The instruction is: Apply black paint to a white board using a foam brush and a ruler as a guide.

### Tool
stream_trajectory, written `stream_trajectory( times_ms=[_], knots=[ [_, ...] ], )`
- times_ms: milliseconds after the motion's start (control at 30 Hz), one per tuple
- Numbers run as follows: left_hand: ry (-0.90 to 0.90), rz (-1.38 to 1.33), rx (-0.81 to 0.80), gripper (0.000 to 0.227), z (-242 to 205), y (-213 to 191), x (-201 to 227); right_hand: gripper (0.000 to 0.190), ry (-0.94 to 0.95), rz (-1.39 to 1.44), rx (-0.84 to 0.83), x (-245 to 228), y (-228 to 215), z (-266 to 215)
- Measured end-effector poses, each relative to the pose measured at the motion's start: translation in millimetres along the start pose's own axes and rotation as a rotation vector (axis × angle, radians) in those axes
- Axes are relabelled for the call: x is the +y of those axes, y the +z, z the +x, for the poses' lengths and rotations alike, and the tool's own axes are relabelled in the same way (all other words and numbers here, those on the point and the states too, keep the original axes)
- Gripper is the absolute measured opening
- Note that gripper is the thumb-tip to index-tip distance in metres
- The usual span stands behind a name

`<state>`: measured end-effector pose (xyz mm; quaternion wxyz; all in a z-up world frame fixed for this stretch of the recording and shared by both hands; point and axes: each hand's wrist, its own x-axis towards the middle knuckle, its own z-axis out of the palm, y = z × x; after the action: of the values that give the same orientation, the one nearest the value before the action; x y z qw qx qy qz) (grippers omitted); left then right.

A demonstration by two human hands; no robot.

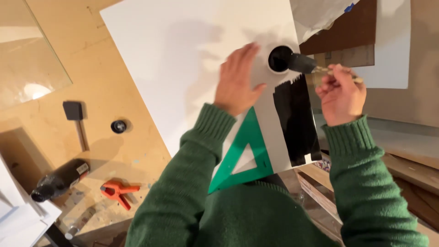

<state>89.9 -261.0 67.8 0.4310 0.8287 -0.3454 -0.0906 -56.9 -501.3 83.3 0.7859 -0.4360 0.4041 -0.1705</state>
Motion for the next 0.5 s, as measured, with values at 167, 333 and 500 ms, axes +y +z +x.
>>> stream_trajectory(
  times_ms=[167, 333, 500],
  knots=[
    [0.109, 0.014, -0.152, 0.107, 38.4, 34.3, 0.4, 0.009, 0.005, 0.003, 0.04, -1.1, 2.1, -6.2],
    [0.131, 0.055, -0.205, 0.111, 45.1, 51.9, -7.7, 0.009, -0.031, -0.026, 0.03, -9.6, 7.5, -9.9],
    [0.115, 0.023, -0.153, 0.111, 47.8, 52.6, -7.7, 0.008, -0.046, -0.02, 0.011, -14.3, 10.0, -10.1]
  ],
)
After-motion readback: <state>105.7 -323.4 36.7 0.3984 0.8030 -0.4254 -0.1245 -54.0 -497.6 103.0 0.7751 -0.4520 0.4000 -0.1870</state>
